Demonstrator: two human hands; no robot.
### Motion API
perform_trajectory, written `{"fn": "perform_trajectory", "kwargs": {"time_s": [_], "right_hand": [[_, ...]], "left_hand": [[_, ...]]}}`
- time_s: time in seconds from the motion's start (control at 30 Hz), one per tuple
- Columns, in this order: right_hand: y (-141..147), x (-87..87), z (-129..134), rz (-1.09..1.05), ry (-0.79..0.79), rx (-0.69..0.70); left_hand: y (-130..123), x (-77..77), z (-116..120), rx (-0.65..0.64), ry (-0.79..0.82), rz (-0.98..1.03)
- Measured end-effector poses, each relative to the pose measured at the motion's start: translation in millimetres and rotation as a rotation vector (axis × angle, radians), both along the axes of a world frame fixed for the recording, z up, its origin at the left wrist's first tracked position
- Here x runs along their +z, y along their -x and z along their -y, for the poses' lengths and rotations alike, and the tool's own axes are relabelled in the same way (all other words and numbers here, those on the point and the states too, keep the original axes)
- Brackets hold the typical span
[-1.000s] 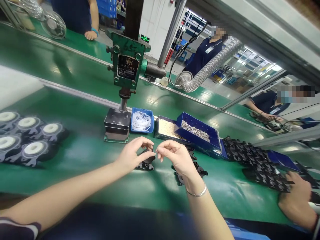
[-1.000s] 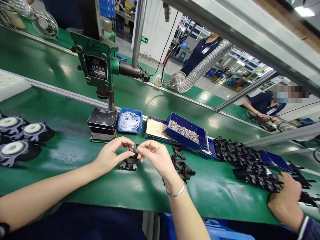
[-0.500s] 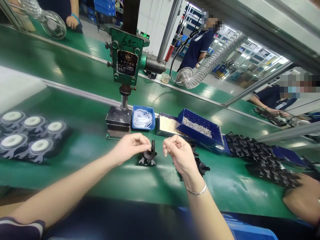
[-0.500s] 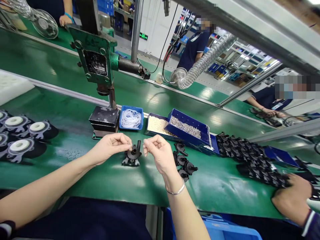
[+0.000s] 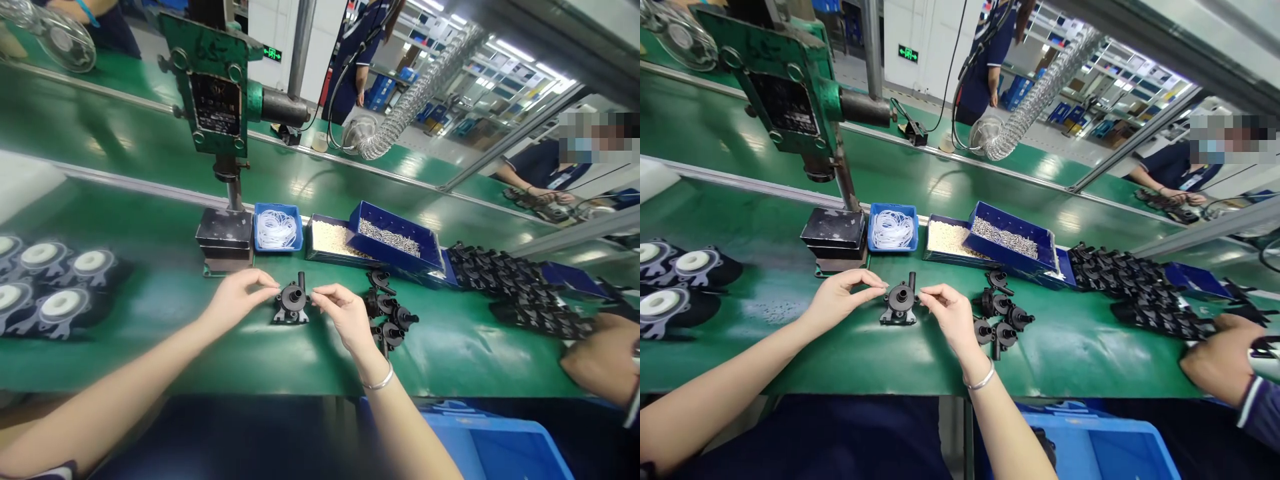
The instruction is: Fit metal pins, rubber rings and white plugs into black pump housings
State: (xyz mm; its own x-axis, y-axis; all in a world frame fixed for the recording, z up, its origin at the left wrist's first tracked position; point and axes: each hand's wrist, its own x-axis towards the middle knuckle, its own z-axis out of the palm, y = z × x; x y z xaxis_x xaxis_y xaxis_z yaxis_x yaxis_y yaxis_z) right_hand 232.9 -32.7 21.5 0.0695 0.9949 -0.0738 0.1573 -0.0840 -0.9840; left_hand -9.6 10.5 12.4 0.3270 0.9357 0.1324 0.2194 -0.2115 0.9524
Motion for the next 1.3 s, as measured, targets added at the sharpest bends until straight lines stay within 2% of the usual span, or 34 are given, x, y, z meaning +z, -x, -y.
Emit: {"fn": "perform_trajectory", "kwargs": {"time_s": [0.17, 0.23, 0.3, 0.37, 0.43, 0.5, 0.67, 0.77, 0.93, 1.17, 1.3], "right_hand": [[6, -7.9, 0, 0.131, -0.093, 0.007], [8, -8.7, 1, 0.256, -0.197, 0.007], [9, -8.3, 3, 0.409, -0.384, 0.053], [7, -8.3, 5, 0.553, -0.568, 0.144], [2, -10.3, 8, 0.666, -0.679, 0.232], [-3, -15.0, 12, 0.738, -0.726, 0.275], [-8, -31.3, 20, 0.732, -0.697, 0.195], [-6, -36.2, 22, 0.741, -0.726, 0.180], [-5, -35.1, 20, 0.748, -0.773, 0.217], [-2, -32.1, 18, 0.722, -0.753, 0.206], [-2, -34.2, 18, 0.772, -0.783, 0.185]], "left_hand": [[-8, -5.7, 3, -0.037, -0.115, -0.027], [-9, -7.1, 2, -0.040, -0.206, -0.065], [-7, -7.4, 1, -0.067, -0.380, -0.137], [-3, -7.2, 0, -0.127, -0.622, -0.252], [1, -7.1, 0, -0.185, -0.855, -0.364], [3, -8.0, 1, -0.212, -0.978, -0.420], [4, -13.5, 3, -0.167, -0.921, -0.394], [3, -14.9, 3, -0.208, -0.952, -0.438], [6, -16.7, 1, -0.281, -0.967, -0.485], [6, -25.5, 2, -0.244, -0.969, -0.422], [7, -24.1, 0, -0.274, -1.023, -0.458]]}}
